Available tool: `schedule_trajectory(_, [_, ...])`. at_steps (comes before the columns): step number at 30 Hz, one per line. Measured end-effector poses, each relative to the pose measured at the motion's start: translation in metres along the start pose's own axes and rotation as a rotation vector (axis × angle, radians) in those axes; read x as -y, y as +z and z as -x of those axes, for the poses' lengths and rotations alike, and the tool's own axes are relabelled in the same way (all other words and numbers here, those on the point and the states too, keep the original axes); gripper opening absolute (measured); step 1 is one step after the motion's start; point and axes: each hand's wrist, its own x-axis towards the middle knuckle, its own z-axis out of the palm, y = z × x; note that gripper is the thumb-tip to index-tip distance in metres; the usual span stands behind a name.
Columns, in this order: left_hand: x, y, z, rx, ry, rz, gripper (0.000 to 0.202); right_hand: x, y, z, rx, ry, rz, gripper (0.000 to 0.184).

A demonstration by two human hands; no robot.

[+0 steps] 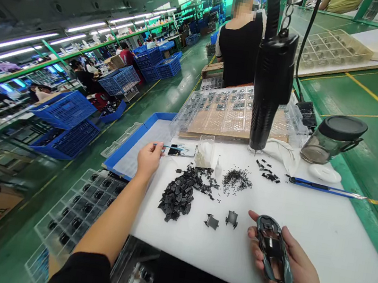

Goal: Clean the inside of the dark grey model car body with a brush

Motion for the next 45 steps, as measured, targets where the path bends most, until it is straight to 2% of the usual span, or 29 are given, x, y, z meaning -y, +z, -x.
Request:
schedule_trajectory(3, [-0.008,-0.014,0.005,-0.079,-0.011,0.114,0.029,-0.001,0.006,0.001,0.012,0.007,0.028,0.048])
schedule_trajectory(7, [-0.021,-0.041,0.024,-0.164,0.002,0.264,0.034,-0.003,0.010,0.000,-0.003,0.013,0.065,0.052])
schedule_trajectory(10, [-0.025,-0.056,0.043,-0.156,-0.012,0.338,0.037,-0.008,-0.003,-0.005,0.004,0.005,0.103,0.056])
schedule_trajectory(12, [-0.028,-0.060,0.059,-0.146,-0.022,0.377,0.035,-0.012,-0.014,-0.007,0.027,0.007,0.112,0.057])
schedule_trajectory(14, [-0.036,-0.058,0.076,-0.133,0.005,0.422,0.032,-0.016,-0.022,-0.007,0.051,0.015,0.099,0.059])
schedule_trajectory(16, [-0.054,-0.050,0.096,-0.093,0.075,0.474,0.030,-0.017,-0.022,-0.005,0.076,0.014,0.085,0.061])
schedule_trajectory(20, [-0.103,-0.029,0.136,0.066,0.213,0.513,0.028,-0.015,-0.006,-0.004,0.143,-0.023,0.089,0.058])
schedule_trajectory(23, [-0.124,-0.017,0.160,0.183,0.301,0.499,0.022,-0.013,0.004,-0.004,0.165,-0.035,0.102,0.056])
schedule_trajectory(27, [-0.119,-0.013,0.170,0.237,0.334,0.482,0.018,-0.013,0.004,-0.003,0.179,-0.035,0.101,0.053])
schedule_trajectory(32, [-0.108,-0.021,0.161,0.183,0.307,0.478,0.019,-0.013,0.005,-0.003,0.188,-0.043,0.098,0.053])
schedule_trajectory(36, [-0.109,-0.028,0.157,0.147,0.268,0.450,0.020,-0.011,0.007,-0.003,0.179,-0.038,0.099,0.053])
schedule_trajectory(39, [-0.115,-0.026,0.160,0.159,0.246,0.440,0.019,-0.010,0.007,-0.002,0.188,-0.024,0.108,0.053])
schedule_trajectory(42, [-0.120,-0.016,0.169,0.220,0.261,0.441,0.017,-0.010,0.006,-0.002,0.197,-0.006,0.117,0.052])
schedule_trajectory(45, [-0.119,-0.003,0.179,0.330,0.277,0.444,0.014,-0.010,0.005,-0.001,0.191,0.007,0.128,0.053])
